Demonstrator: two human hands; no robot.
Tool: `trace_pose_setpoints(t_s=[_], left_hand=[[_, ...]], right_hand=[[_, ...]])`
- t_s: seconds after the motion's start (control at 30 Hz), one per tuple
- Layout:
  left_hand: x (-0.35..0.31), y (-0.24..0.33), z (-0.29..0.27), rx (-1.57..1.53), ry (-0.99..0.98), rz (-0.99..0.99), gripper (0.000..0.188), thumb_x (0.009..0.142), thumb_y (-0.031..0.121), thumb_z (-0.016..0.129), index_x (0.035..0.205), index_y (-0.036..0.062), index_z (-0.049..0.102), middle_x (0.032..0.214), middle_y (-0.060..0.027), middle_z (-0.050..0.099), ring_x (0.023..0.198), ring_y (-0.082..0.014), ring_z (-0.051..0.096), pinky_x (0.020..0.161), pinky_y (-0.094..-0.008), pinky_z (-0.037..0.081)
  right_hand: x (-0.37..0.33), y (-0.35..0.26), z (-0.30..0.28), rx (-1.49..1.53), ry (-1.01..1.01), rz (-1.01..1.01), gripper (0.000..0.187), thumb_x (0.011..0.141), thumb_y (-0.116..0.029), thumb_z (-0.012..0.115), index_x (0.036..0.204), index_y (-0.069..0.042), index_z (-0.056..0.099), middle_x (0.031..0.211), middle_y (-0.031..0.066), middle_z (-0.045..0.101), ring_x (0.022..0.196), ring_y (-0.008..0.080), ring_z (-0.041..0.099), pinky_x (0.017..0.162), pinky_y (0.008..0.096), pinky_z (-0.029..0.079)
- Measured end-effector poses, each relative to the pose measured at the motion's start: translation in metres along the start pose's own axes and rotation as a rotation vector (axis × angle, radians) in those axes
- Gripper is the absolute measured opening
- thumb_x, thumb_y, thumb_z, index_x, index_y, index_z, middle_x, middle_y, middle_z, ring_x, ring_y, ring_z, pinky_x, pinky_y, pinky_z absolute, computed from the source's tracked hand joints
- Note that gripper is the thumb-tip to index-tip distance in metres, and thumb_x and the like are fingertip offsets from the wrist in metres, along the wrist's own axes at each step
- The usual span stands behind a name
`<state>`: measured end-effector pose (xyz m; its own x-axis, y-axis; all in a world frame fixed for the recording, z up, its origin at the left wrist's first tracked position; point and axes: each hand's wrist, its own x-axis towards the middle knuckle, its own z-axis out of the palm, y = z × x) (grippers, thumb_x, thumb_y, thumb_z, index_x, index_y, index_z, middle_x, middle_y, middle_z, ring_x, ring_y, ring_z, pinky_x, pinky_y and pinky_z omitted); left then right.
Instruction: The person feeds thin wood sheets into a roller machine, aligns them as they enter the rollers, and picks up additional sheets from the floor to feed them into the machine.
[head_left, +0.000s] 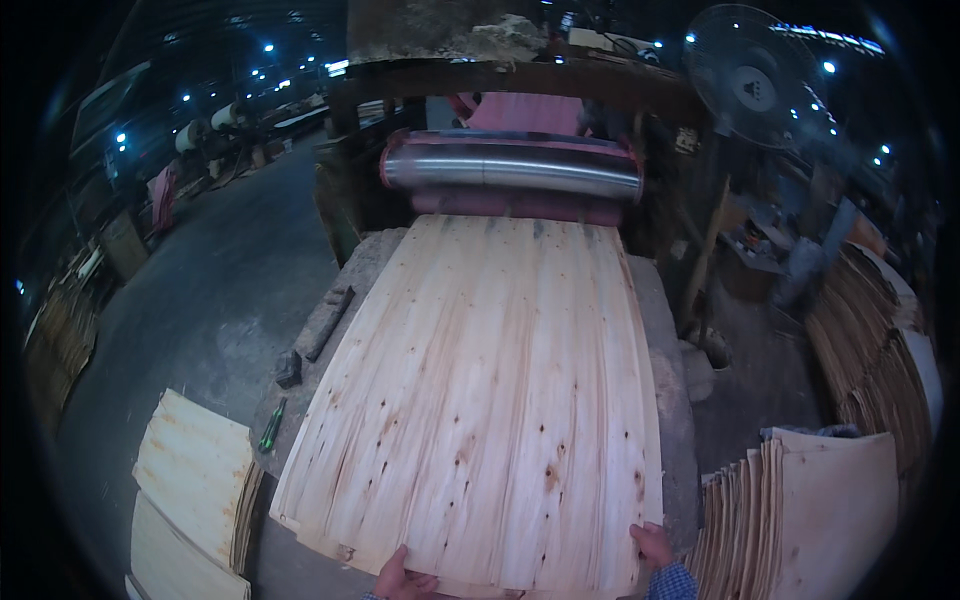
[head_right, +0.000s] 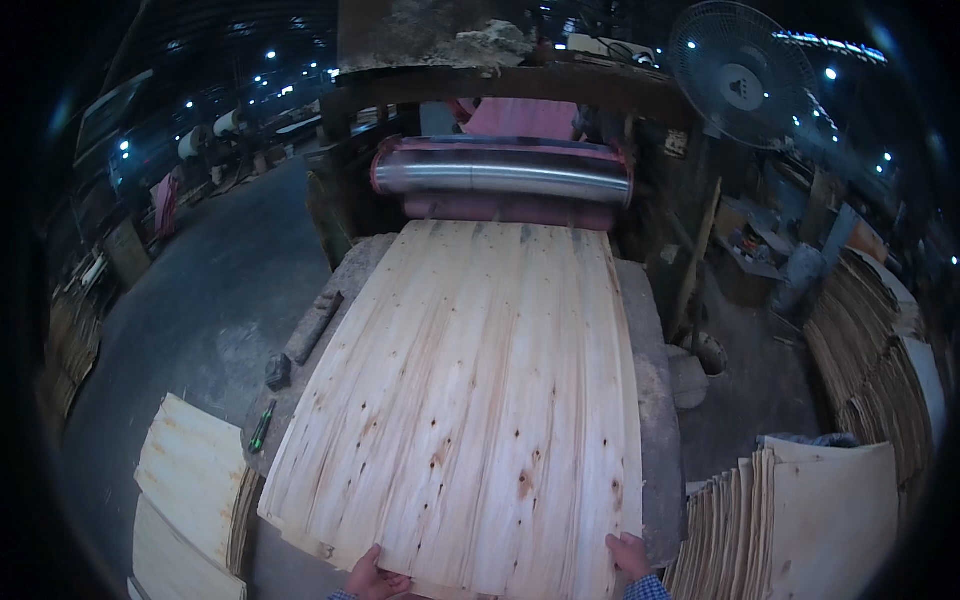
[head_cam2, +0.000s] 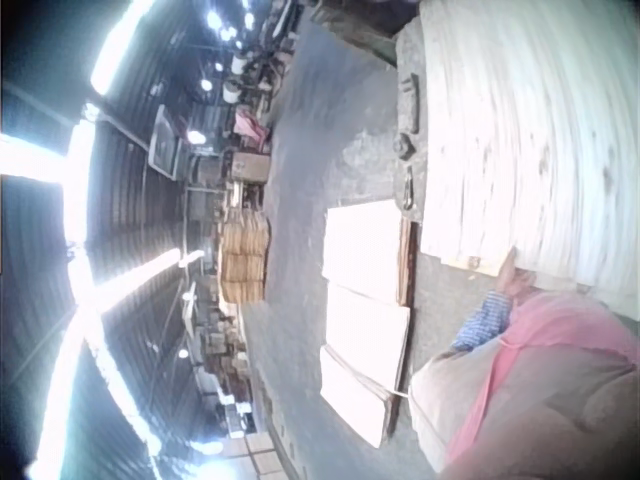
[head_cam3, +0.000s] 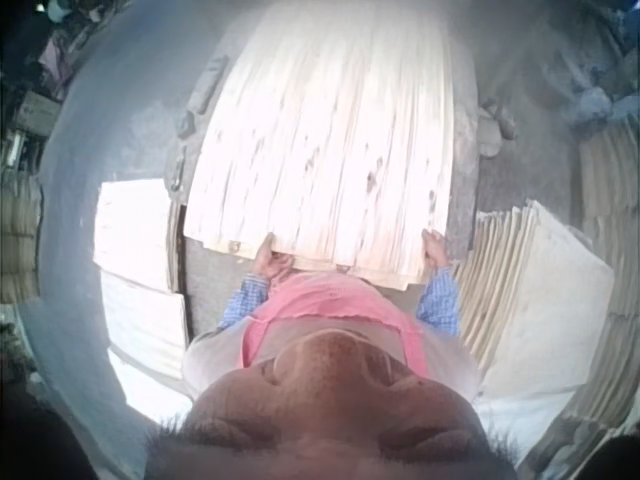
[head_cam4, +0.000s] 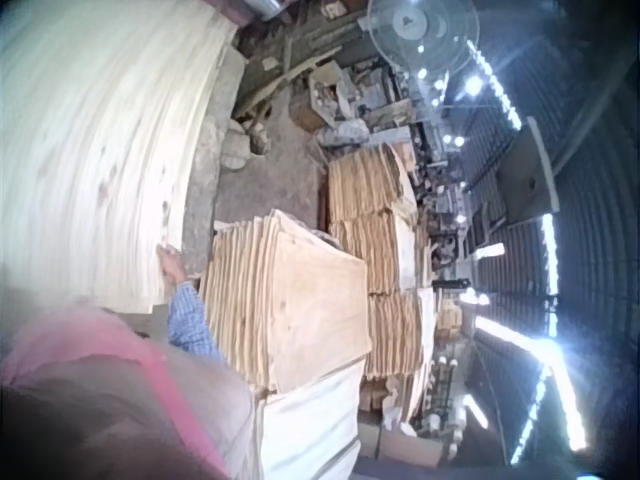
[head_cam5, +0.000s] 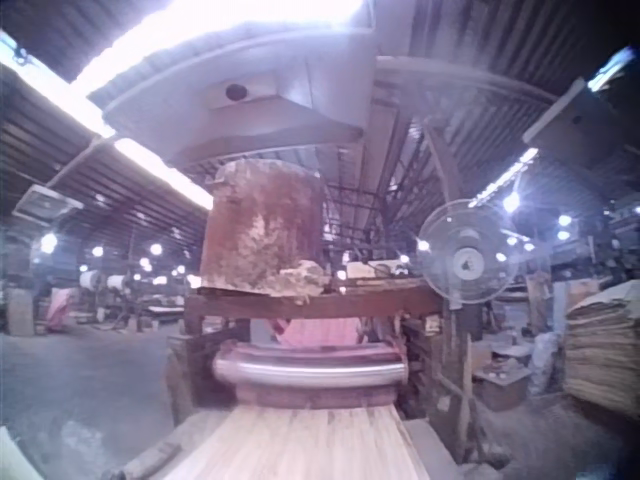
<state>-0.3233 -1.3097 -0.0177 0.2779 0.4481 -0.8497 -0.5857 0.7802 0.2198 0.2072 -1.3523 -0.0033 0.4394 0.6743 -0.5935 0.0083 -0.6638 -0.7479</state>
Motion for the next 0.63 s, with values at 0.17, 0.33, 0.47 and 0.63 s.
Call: trace_pose_setpoints(t_s=[0.17,0.33,0.47,0.63], left_hand=[[0.026,-0.017,-0.069,0.004,0.054,0.105,0.072,0.084,0.061,0.063,0.124,0.0023,0.05,0.116,-0.0154,0.056,0.106,-0.031,0.055,0.088,-0.05,0.051],[0.075,-0.025,-0.134,-0.433,-0.862,-0.04,0.085,0.082,0.062,0.064,0.137,0.0006,0.043,0.127,-0.0183,0.054,0.117,-0.0352,0.053,0.097,-0.0465,0.048],[0.061,-0.054,-0.064,0.154,-0.113,0.678,0.089,0.086,0.06,0.06,0.145,0.0002,0.033,0.133,-0.0202,0.052,0.118,-0.0368,0.053,0.101,-0.0459,0.045],[0.01,-0.047,-0.001,0.495,0.184,0.873,0.106,0.084,0.079,0.039,0.152,0.0004,0.017,0.15,-0.023,0.033,0.139,-0.0376,0.031,0.113,-0.0444,0.032]], right_hand=[[-0.005,-0.004,0.005,0.121,-0.009,-0.03,0.025,0.091,-0.025,0.063,0.095,-0.001,0.068,0.079,0.002,0.065,0.066,0.0096,0.058,0.056,0.0286,0.046],[-0.001,0.021,0.016,0.335,0.026,-0.113,0.022,0.091,-0.02,0.062,0.097,0.001,0.067,0.081,0.0007,0.065,0.07,0.0092,0.057,0.063,0.0275,0.046],[-0.003,0.035,0.018,0.194,0.107,-0.127,0.022,0.091,-0.019,0.062,0.098,0.002,0.066,0.085,0.0019,0.066,0.074,0.0096,0.058,0.066,0.0284,0.047],[-0.009,0.027,0.022,0.137,0.12,-0.168,0.025,0.092,-0.018,0.061,0.11,-0.001,0.065,0.094,0.0066,0.069,0.081,0.0151,0.062,0.075,0.0328,0.05]])
